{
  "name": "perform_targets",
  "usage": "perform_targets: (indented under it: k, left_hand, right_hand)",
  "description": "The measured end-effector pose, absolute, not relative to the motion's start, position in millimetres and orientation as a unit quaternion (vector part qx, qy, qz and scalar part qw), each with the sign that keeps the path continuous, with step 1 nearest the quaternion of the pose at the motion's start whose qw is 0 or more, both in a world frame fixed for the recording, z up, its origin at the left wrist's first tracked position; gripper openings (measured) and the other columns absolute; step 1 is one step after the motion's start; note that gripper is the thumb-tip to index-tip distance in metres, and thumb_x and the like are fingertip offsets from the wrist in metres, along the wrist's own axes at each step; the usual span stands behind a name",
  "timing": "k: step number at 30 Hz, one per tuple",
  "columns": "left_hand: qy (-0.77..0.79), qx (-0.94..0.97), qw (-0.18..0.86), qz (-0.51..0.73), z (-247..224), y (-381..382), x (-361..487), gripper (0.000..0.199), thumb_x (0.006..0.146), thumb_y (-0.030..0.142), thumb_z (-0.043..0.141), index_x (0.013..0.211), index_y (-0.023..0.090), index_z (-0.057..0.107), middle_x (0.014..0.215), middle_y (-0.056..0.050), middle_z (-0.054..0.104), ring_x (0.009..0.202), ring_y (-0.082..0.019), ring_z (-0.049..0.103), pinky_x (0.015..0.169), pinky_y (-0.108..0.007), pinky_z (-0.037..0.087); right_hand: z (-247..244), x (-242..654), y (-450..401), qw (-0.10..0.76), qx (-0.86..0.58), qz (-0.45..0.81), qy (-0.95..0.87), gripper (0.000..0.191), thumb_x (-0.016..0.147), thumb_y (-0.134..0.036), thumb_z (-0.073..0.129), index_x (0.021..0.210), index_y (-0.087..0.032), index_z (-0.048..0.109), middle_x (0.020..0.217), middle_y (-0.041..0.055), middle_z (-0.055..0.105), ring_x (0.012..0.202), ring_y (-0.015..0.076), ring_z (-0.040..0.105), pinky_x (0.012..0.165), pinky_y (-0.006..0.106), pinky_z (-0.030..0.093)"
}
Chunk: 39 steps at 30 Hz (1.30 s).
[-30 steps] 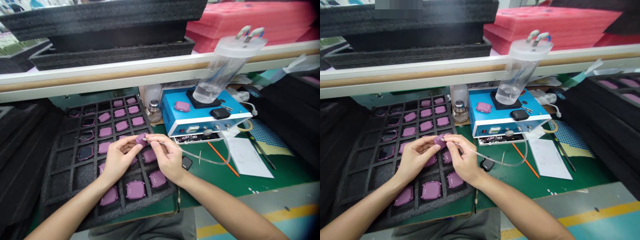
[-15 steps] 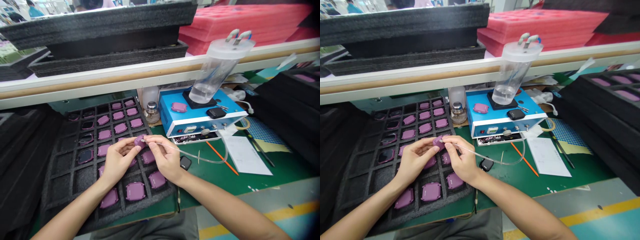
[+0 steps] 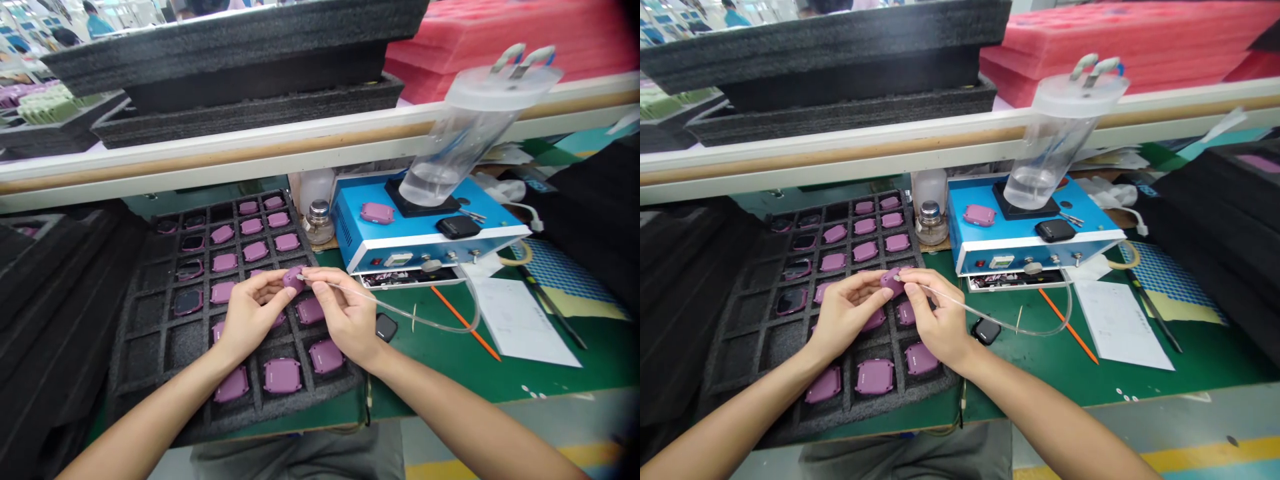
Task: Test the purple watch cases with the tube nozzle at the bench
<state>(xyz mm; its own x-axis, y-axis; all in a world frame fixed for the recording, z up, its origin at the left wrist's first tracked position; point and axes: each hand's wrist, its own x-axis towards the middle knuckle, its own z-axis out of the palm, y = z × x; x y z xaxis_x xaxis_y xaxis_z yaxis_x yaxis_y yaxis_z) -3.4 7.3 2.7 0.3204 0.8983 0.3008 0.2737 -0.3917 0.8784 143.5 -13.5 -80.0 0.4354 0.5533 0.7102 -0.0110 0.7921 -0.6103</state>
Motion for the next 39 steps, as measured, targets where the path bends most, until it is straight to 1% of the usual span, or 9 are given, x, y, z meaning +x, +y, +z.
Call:
perform_targets:
  k: [9, 16, 21, 26, 32, 39]
  left_hand:
    - [0.406, 0.720, 0.379, 0.416, 2.6, 6.9, -2.9, 0.038, 0.074, 0.035, 0.087, 0.105, 0.013, 0.080, 0.099, -0.009, 0.082, 0.084, -0.020, 0.077, 0.079, -0.029, 0.064]
    - [0.407, 0.717, 0.378, 0.421, 2.3, 7.0, -3.7, 0.036, 0.074, 0.033, 0.087, 0.104, 0.013, 0.080, 0.099, -0.009, 0.082, 0.084, -0.019, 0.077, 0.080, -0.028, 0.064]
    - [0.407, 0.723, 0.373, 0.415, 3.3, 7.2, -4.2, 0.037, 0.075, 0.035, 0.087, 0.105, 0.014, 0.080, 0.100, -0.009, 0.082, 0.084, -0.019, 0.077, 0.080, -0.028, 0.064]
    - [0.407, 0.726, 0.366, 0.418, 4.0, 8.5, -4.3, 0.038, 0.075, 0.038, 0.088, 0.105, 0.015, 0.081, 0.101, -0.010, 0.082, 0.086, -0.021, 0.078, 0.083, -0.029, 0.065]
    - [0.406, 0.728, 0.362, 0.417, 4.4, 9.6, -4.6, 0.038, 0.074, 0.037, 0.089, 0.104, 0.015, 0.081, 0.100, -0.009, 0.082, 0.084, -0.020, 0.079, 0.082, -0.028, 0.065]
    - [0.403, 0.729, 0.362, 0.417, 4.2, 9.3, -4.1, 0.038, 0.075, 0.038, 0.089, 0.104, 0.015, 0.081, 0.101, -0.010, 0.082, 0.085, -0.021, 0.079, 0.082, -0.028, 0.065]
  right_hand:
    - [-80.7, 143.7, -12.9, 0.805, -0.262, 0.176, -0.502, 0.015, 0.100, -0.020, 0.062, 0.104, -0.024, 0.076, 0.106, 0.0055, 0.078, 0.102, 0.0173, 0.075, 0.087, 0.030, 0.065]
    - [-80.3, 143.9, -13.5, 0.800, -0.278, 0.173, -0.503, 0.013, 0.101, -0.024, 0.062, 0.103, -0.023, 0.075, 0.105, 0.0067, 0.078, 0.101, 0.0191, 0.076, 0.087, 0.034, 0.066]
    - [-79.5, 143.5, -12.8, 0.803, -0.273, 0.171, -0.502, 0.014, 0.100, -0.023, 0.062, 0.103, -0.024, 0.075, 0.105, 0.0061, 0.078, 0.101, 0.0179, 0.076, 0.087, 0.031, 0.066]
    - [-77.7, 143.4, -12.3, 0.800, -0.279, 0.173, -0.502, 0.014, 0.101, -0.026, 0.061, 0.102, -0.024, 0.075, 0.105, 0.0065, 0.079, 0.102, 0.0193, 0.076, 0.088, 0.034, 0.066]
    - [-76.3, 144.8, -12.4, 0.799, -0.272, 0.171, -0.508, 0.014, 0.100, -0.024, 0.062, 0.103, -0.024, 0.075, 0.106, 0.0059, 0.078, 0.102, 0.0180, 0.076, 0.091, 0.032, 0.065]
    - [-74.2, 144.6, -12.6, 0.801, -0.278, 0.170, -0.503, 0.014, 0.100, -0.026, 0.062, 0.100, -0.024, 0.076, 0.104, 0.0061, 0.079, 0.099, 0.0182, 0.076, 0.088, 0.033, 0.066]
